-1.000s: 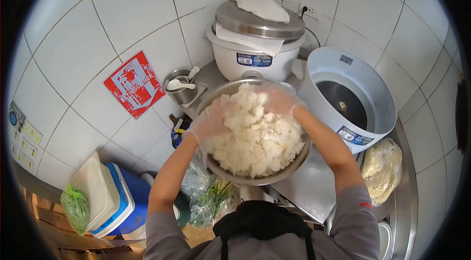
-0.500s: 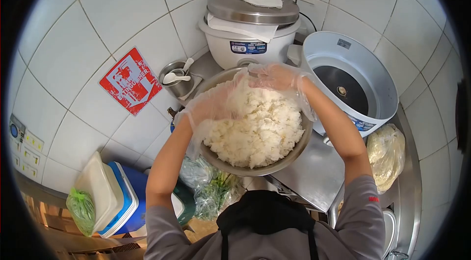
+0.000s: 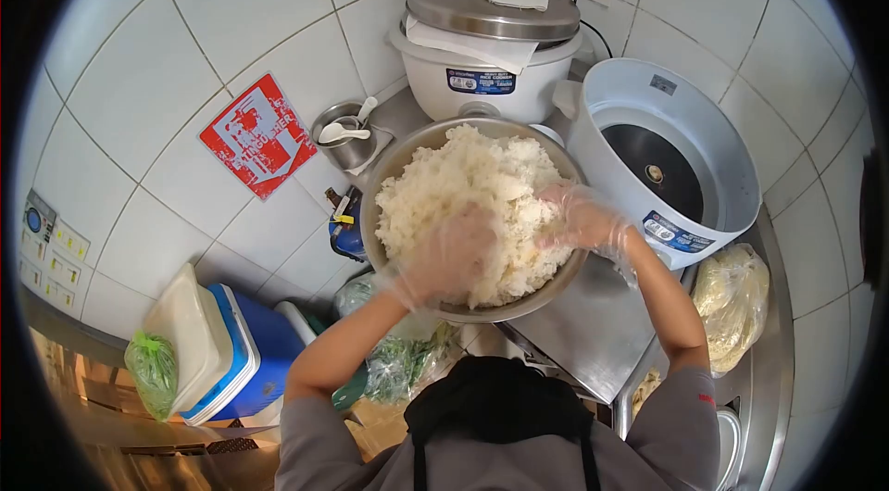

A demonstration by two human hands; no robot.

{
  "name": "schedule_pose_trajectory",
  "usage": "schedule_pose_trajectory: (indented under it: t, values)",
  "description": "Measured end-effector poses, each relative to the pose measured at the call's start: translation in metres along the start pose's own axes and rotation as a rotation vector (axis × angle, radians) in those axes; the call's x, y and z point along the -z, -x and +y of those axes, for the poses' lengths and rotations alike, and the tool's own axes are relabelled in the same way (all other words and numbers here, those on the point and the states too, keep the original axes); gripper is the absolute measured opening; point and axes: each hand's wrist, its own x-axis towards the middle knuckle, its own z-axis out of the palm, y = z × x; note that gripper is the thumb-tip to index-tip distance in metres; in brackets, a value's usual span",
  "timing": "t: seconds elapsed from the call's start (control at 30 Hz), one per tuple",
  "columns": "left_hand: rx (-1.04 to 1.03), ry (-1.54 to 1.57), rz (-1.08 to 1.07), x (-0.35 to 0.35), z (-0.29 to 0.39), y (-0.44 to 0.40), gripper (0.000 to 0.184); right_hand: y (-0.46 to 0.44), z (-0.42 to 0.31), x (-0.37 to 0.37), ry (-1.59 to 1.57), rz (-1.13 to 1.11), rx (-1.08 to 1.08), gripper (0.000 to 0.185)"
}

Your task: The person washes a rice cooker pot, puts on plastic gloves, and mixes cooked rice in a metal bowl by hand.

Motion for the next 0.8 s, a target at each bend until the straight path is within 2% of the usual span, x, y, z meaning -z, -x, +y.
schedule_pose_trajectory:
  t: [0.03, 0.1, 0.13, 0.2, 0.23, 0.3, 0.33, 0.4, 0.43, 0.5, 0.53, 0.6, 0.67, 0.73, 0.77, 0.8]
  values:
    - [0.013, 0.039, 0.038, -0.008, -0.016, 0.005, 0.033, 0.003, -0.008, -0.002, -0.021, 0.018, -0.080, 0.049]
    - [-0.042, -0.179, 0.301, -0.015, -0.035, 0.007, 0.032, 0.004, -0.023, -0.005, -0.058, 0.057, -0.244, 0.050]
    - [-0.073, -0.289, 0.437, -0.015, -0.043, 0.004, 0.032, 0.001, -0.016, -0.008, -0.033, 0.088, -0.208, 0.052]
    - [0.154, 0.045, 0.440, 0.017, -0.045, -0.015, 0.031, -0.009, 0.004, -0.016, 0.011, 0.142, -0.144, 0.055]
    - [0.266, 0.210, 0.442, 0.036, -0.042, -0.024, 0.031, -0.015, 0.001, -0.006, -0.014, 0.137, -0.190, 0.055]
    - [0.363, 0.355, 0.416, 0.069, -0.030, -0.034, 0.038, -0.034, -0.019, 0.017, -0.064, 0.133, -0.276, 0.054]
    - [0.410, 0.426, 0.404, 0.079, -0.027, -0.037, 0.043, -0.044, -0.018, 0.017, -0.024, 0.169, -0.177, 0.053]
    - [0.435, 0.281, 0.261, 0.083, -0.023, -0.036, 0.049, -0.059, -0.018, 0.011, 0.050, 0.235, 0.013, 0.050]
    - [0.447, 0.209, 0.187, 0.083, -0.021, -0.034, 0.051, -0.062, -0.024, 0.011, 0.154, 0.121, 0.031, 0.049]
    - [0.303, -0.065, 0.161, 0.064, -0.028, -0.019, 0.055, -0.066, -0.043, 0.020, 0.367, -0.106, 0.068, 0.047]
    - [0.236, -0.204, 0.149, 0.053, -0.037, -0.013, 0.056, -0.069, -0.037, 0.017, 0.316, -0.028, 0.118, 0.045]
    - [0.318, -0.022, 0.190, 0.040, -0.059, -0.008, 0.057, -0.082, -0.004, -0.001, 0.219, 0.109, 0.241, 0.043]
    - [0.396, 0.152, 0.193, 0.021, -0.087, 0.000, 0.057, -0.112, 0.036, -0.026, 0.167, 0.152, 0.254, 0.039]
    - [0.363, 0.353, 0.275, 0.010, -0.110, -0.007, 0.055, -0.105, 0.022, -0.007, 0.091, 0.189, 0.158, 0.044]
    - [0.398, 0.289, 0.289, 0.019, -0.104, -0.012, 0.055, -0.114, 0.032, -0.008, -0.082, 0.176, 0.197, 0.049]
    - [0.390, 0.360, 0.291, 0.002, -0.129, -0.015, 0.052, -0.121, 0.043, -0.008, -0.316, 0.142, 0.352, 0.048]
